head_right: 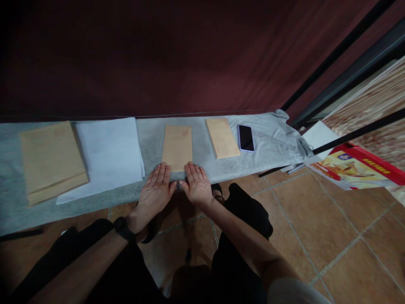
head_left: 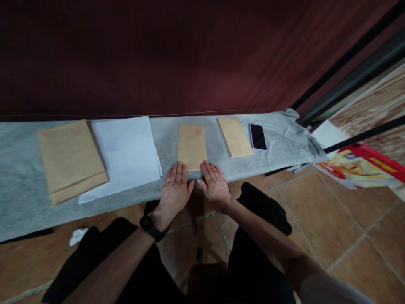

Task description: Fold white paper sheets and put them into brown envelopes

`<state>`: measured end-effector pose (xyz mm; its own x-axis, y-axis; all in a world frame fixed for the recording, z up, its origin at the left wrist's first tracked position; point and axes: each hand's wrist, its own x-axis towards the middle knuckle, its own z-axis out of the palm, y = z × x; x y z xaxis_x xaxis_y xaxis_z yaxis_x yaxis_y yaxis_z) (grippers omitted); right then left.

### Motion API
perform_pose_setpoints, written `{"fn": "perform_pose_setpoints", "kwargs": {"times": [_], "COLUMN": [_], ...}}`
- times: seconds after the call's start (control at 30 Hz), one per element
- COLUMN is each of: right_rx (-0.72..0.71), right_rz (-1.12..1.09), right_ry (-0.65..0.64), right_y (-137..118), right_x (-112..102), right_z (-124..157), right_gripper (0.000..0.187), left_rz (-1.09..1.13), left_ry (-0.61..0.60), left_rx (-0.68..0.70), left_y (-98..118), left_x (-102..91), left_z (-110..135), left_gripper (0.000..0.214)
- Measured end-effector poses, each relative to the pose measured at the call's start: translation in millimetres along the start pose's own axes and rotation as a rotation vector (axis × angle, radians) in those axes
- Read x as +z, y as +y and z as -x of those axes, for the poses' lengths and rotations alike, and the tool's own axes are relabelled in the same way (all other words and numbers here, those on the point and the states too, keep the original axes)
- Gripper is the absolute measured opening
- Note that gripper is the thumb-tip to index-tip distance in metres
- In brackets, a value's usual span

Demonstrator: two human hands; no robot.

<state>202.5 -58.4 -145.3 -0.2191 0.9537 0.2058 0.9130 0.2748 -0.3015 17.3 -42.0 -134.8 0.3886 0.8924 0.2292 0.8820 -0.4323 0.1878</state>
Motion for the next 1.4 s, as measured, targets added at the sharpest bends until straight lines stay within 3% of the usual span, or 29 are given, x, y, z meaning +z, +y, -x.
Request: {"fn": "perform_pose_setpoints", "kwargs": {"times": [0.27, 0.87, 1.2, 1.4], "right_rx": [-0.01, 0.069, -0.117, -0.16], "right_rz": [0.048, 0.048, -0.148, -0.165], "right_ry": [0.038, 0.037, -0.035, -0.078], "right_y": [4.8, 11.3, -8.9, -20.0], "right_x": [1.1, -3.9, -5.8, -0.1], "right_z": [2.3, 2.1, -2.8, -0.2], "right_gripper": [0.062, 0.064, 0.061, 0.064], "left_rz": [0.008, -0.014, 0.03, 0.008], "left_ry": [-0.022, 0.05, -0.012, -0.06], "left_rx": [-0.039, -0.115, 0.16, 0.182], "left_y": [-0.4, -4.0, 10.3, 10.7], "left_x": [-0.6, -1.1, 5.8, 15.8], "left_z": [-0.7, -3.0, -0.1, 5.7], "left_gripper": [0.067, 0.069, 0.065, 0.066]}}
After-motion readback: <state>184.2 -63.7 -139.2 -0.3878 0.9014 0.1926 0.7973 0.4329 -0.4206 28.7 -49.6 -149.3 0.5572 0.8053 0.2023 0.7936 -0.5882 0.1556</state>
